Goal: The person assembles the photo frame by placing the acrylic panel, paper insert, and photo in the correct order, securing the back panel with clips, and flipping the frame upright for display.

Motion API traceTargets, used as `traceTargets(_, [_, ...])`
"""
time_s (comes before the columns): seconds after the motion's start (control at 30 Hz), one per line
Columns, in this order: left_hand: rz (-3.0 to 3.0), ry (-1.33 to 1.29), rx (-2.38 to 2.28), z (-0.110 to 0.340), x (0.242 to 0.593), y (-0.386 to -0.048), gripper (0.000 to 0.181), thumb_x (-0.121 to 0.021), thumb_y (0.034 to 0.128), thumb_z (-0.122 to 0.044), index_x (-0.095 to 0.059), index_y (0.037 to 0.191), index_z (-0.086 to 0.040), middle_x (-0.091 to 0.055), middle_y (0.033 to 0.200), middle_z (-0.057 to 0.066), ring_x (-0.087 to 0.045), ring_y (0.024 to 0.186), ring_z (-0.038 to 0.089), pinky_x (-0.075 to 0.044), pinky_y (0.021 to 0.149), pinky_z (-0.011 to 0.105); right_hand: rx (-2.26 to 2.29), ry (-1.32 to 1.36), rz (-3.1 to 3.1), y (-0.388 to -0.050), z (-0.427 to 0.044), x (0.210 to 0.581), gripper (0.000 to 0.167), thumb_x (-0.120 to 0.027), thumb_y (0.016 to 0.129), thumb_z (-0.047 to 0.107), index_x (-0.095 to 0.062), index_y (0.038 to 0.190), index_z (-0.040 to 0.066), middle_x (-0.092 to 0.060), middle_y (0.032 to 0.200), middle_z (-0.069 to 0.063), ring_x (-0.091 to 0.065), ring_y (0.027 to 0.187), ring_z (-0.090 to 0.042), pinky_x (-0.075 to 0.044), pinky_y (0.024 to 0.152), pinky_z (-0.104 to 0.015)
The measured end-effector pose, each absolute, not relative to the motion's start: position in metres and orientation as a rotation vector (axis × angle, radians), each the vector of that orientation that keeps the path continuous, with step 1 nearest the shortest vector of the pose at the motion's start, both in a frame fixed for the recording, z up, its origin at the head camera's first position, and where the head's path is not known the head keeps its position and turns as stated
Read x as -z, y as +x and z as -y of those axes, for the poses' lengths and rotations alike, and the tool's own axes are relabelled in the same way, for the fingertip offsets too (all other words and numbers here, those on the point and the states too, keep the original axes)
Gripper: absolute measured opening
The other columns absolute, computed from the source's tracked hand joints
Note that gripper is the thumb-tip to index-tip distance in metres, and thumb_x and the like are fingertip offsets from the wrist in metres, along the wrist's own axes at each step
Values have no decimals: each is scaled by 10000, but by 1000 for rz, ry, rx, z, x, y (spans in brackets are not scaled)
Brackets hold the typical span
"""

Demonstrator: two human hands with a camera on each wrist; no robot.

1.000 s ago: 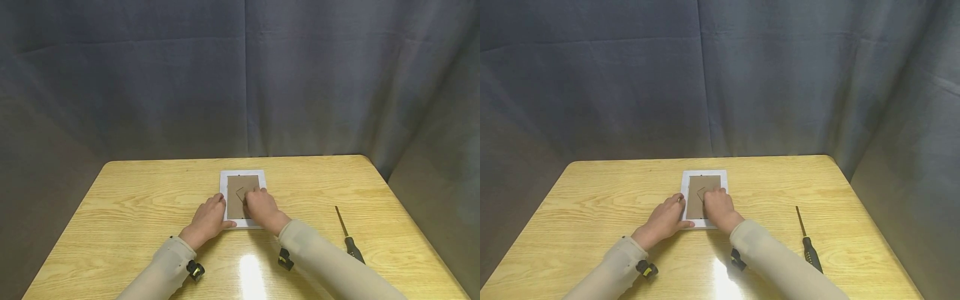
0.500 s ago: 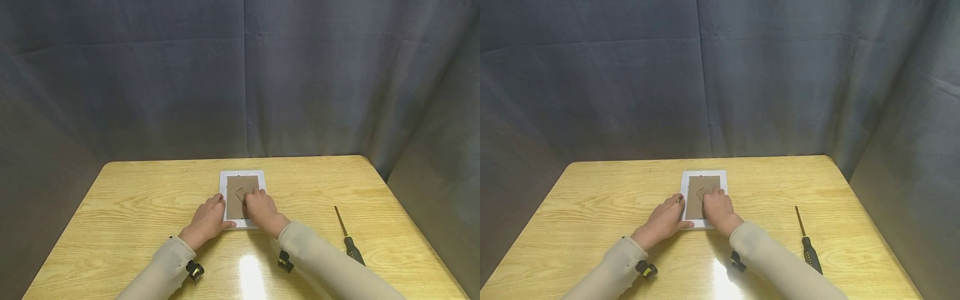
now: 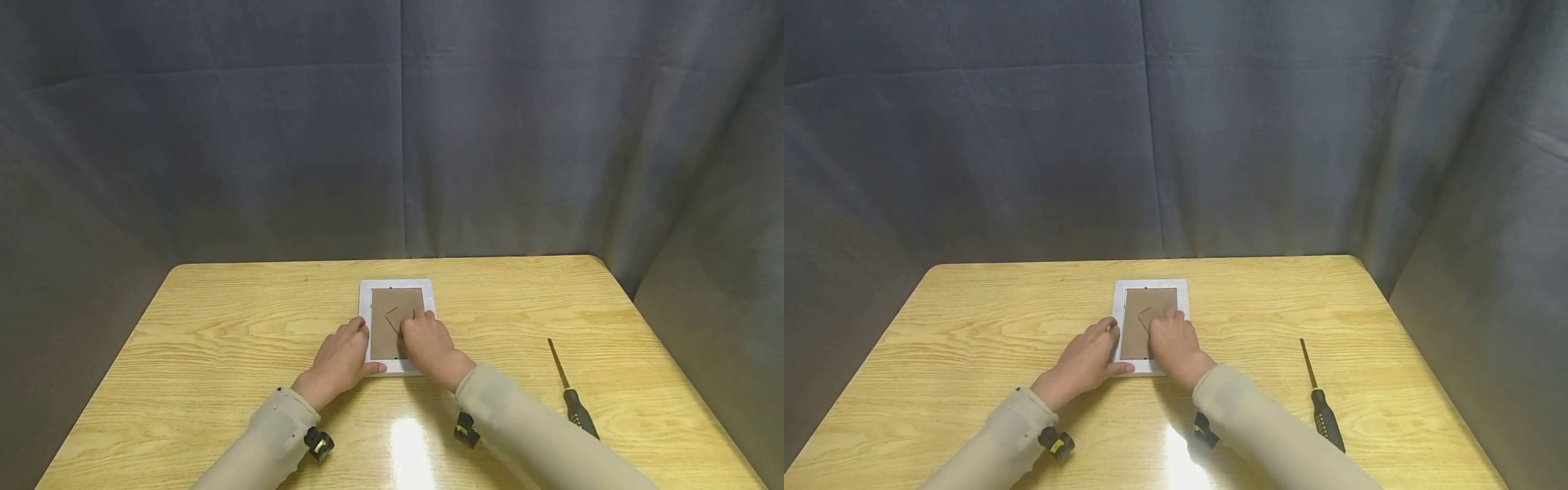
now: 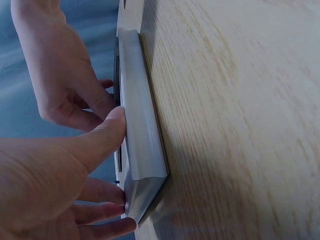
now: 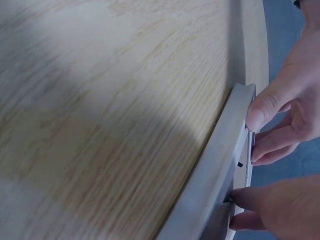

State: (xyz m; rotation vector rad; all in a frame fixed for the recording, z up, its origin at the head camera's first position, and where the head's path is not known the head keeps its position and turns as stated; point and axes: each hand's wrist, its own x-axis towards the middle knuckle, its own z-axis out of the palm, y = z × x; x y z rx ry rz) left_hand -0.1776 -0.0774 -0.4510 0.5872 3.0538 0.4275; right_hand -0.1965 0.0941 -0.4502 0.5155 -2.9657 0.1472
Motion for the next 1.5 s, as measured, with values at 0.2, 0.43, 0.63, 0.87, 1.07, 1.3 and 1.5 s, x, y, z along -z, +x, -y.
traceTargets(0.2, [-3057, 588, -425, 77, 450, -177, 783, -835, 801, -441, -603, 1291, 124, -560, 1398, 260, -626, 1190, 382, -570, 916, 505, -118, 547, 2967, -195, -95, 449, 162, -720, 934, 181, -737, 888, 26, -641, 887, -158, -601, 761, -275, -574, 628, -389])
traceTargets(0.43, [-3063, 589, -417, 78, 450, -176, 785, -830, 803, -451, -603, 1292, 119, -562, 1395, 259, -628, 1187, 383, -571, 916, 505, -85, 573, 2962, -195, -96, 450, 178, -702, 953, 198, -738, 920, 27, -635, 898, -158, -606, 774, -277, -576, 646, -386])
traceTargets(0.63, [-3060, 580, -410, 78, 450, -176, 785, -831, 803, -453, -603, 1297, 113, -561, 1399, 251, -629, 1180, 375, -570, 916, 498, -82, 582, 2958, -195, -97, 451, 171, -717, 944, 206, -740, 916, 38, -633, 894, -150, -607, 778, -278, -569, 650, -383])
traceTargets(0.87, [-3050, 567, -408, 78, 452, -177, 790, -827, 804, -461, -600, 1309, 102, -555, 1413, 240, -618, 1204, 372, -562, 936, 498, -89, 581, 2964, -196, -97, 452, 166, -726, 938, 214, -741, 909, 51, -632, 890, -147, -602, 779, -280, -564, 660, -381])
traceTargets(1.07, [-3051, 567, -402, 78, 451, -177, 779, -830, 802, -454, -606, 1306, 96, -553, 1419, 239, -612, 1220, 372, -561, 940, 502, -85, 577, 2981, -197, -97, 451, 164, -719, 944, 214, -732, 901, 56, -626, 896, -144, -590, 780, -271, -558, 675, -375])
traceTargets(1.3, [-3048, 560, -406, 77, 452, -176, 777, -829, 805, -449, -603, 1311, 94, -549, 1425, 243, -606, 1238, 376, -559, 951, 502, -100, 562, 3009, -196, -96, 450, 162, -735, 932, 217, -736, 925, 55, -626, 918, -142, -580, 791, -264, -557, 691, -370])
traceTargets(1.5, [-3052, 563, -407, 77, 452, -177, 775, -829, 802, -452, -606, 1306, 92, -550, 1421, 245, -612, 1226, 379, -565, 935, 502, -86, 582, 2979, -196, -97, 450, 163, -739, 927, 214, -737, 913, 51, -634, 902, -146, -574, 766, -255, -550, 676, -360])
